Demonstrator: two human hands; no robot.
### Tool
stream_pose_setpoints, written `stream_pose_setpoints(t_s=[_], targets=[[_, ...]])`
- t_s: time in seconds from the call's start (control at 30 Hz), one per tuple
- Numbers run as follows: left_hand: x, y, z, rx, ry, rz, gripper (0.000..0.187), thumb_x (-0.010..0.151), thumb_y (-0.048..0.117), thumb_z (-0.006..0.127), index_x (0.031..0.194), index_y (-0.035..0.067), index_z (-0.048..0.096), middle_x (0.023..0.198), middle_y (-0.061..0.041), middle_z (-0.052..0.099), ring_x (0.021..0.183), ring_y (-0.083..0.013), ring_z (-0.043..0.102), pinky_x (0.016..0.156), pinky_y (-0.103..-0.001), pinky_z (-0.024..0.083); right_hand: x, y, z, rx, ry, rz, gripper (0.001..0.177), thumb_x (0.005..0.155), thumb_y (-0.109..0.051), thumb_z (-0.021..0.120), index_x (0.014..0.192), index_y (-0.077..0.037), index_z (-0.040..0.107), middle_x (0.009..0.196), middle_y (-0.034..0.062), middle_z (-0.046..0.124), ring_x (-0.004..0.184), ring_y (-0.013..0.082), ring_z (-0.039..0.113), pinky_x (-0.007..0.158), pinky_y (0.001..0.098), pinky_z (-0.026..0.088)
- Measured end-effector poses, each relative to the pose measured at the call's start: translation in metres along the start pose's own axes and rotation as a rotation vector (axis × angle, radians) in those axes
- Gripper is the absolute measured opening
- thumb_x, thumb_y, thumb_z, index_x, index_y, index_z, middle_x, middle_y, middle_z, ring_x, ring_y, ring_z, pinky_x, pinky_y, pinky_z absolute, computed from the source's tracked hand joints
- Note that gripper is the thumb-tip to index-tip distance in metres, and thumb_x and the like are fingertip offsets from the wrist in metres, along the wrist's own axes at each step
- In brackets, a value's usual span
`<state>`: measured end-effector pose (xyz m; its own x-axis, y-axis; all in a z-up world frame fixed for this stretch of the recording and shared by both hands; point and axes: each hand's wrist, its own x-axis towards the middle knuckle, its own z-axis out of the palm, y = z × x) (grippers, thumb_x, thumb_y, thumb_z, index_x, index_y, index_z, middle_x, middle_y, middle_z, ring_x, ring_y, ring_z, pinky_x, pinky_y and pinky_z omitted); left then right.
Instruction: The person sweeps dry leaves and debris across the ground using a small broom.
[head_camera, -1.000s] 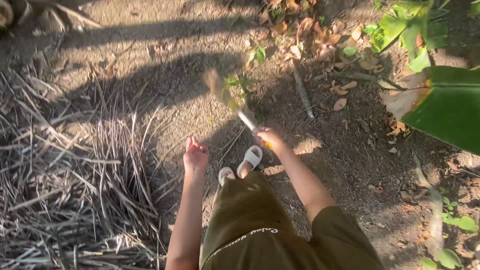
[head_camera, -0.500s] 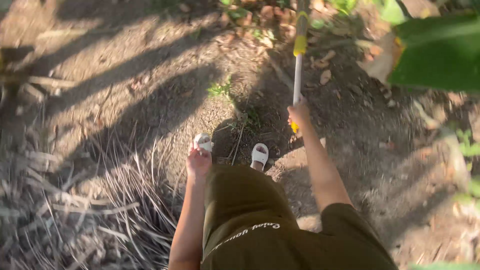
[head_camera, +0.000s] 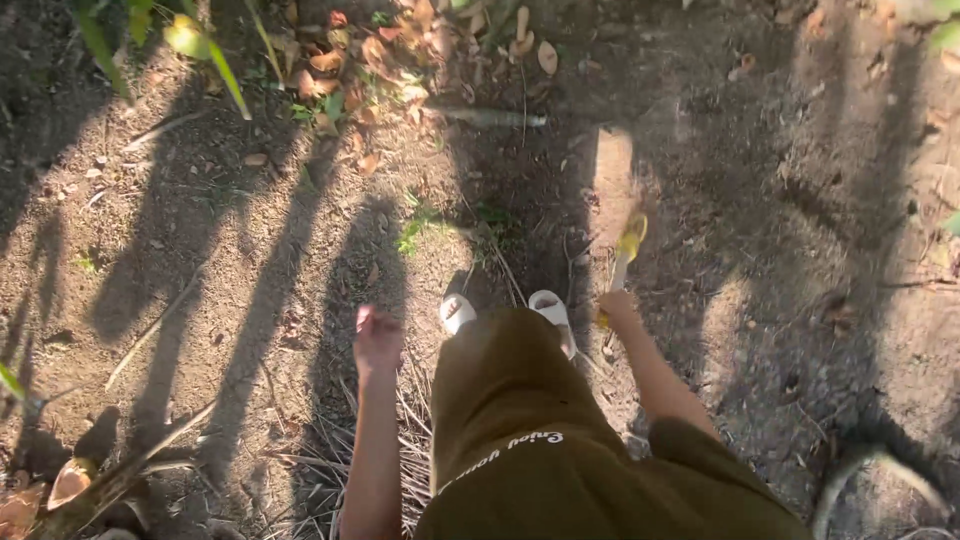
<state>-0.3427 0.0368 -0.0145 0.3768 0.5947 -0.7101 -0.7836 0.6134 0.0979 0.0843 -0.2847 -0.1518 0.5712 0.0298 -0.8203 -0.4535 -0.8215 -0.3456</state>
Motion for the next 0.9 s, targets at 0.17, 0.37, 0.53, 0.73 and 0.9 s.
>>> stream_pose_setpoints(t_s=[0.17, 0.37, 0.53, 0.73, 0.9], targets=[[-0.014, 0.035, 0.002, 0.057, 0.295, 0.056, 0.02, 0.11, 0.016, 0.042, 0.112, 0.007, 0.059, 0.083, -0.002, 0.057, 0.071, -0.0087, 0.055, 0.063, -0.019, 0.048, 0.067, -0.021, 0.127, -0.383, -0.294, -0.739, 0.004, 0.078, -0.005, 0.066, 0.076, -0.005, 0.068, 0.069, 0.0098, 0.067, 0.052, 0.0212, 0.063, 0.044, 0.0388, 0.05], [0.023, 0.026, 0.01, 0.144, 0.23, -0.004, 0.022, 0.111, 0.022, 0.037, 0.114, 0.01, 0.054, 0.087, 0.001, 0.056, 0.071, -0.0077, 0.052, 0.062, -0.023, 0.047, -0.06, -0.137, 0.113, 0.149, -0.346, -0.32, 0.048, 0.095, -0.018, 0.075, 0.135, 0.004, 0.058, 0.069, 0.0062, 0.057, 0.05, 0.0156, 0.051, 0.042, 0.033, 0.044], [0.069, -0.018, 0.046, 0.154, 0.22, -0.06, 0.021, 0.111, 0.017, 0.041, 0.109, 0.013, 0.061, 0.09, -0.001, 0.063, 0.072, -0.0107, 0.056, 0.065, -0.027, 0.047, -0.05, -0.122, 0.092, -0.046, -0.074, -0.514, 0.076, 0.096, -0.017, 0.072, 0.16, -0.017, 0.032, 0.081, 0.0049, 0.067, 0.056, 0.014, 0.06, 0.045, 0.0318, 0.051], [0.1, -0.043, 0.065, 0.074, 0.093, -0.126, 0.022, 0.108, 0.018, 0.046, 0.095, 0.019, 0.063, 0.095, 0.003, 0.069, 0.073, -0.0104, 0.059, 0.065, -0.028, 0.048, 0.058, -0.178, 0.141, 0.297, 0.083, -0.094, 0.06, 0.094, -0.001, 0.07, 0.145, 0.011, 0.041, 0.084, 0.0145, 0.061, 0.054, 0.0187, 0.059, 0.042, 0.0367, 0.049], [0.14, -0.059, 0.074, 0.066, 0.057, -0.097, 0.017, 0.108, 0.019, 0.051, 0.099, 0.016, 0.065, 0.096, 0.002, 0.068, 0.074, -0.0113, 0.059, 0.066, -0.028, 0.048, 0.065, -0.271, 0.177, 0.239, -0.279, -0.169, 0.057, 0.093, -0.005, 0.072, 0.139, 0.003, 0.041, 0.067, 0.0081, 0.061, 0.05, 0.0183, 0.059, 0.04, 0.0337, 0.046]])
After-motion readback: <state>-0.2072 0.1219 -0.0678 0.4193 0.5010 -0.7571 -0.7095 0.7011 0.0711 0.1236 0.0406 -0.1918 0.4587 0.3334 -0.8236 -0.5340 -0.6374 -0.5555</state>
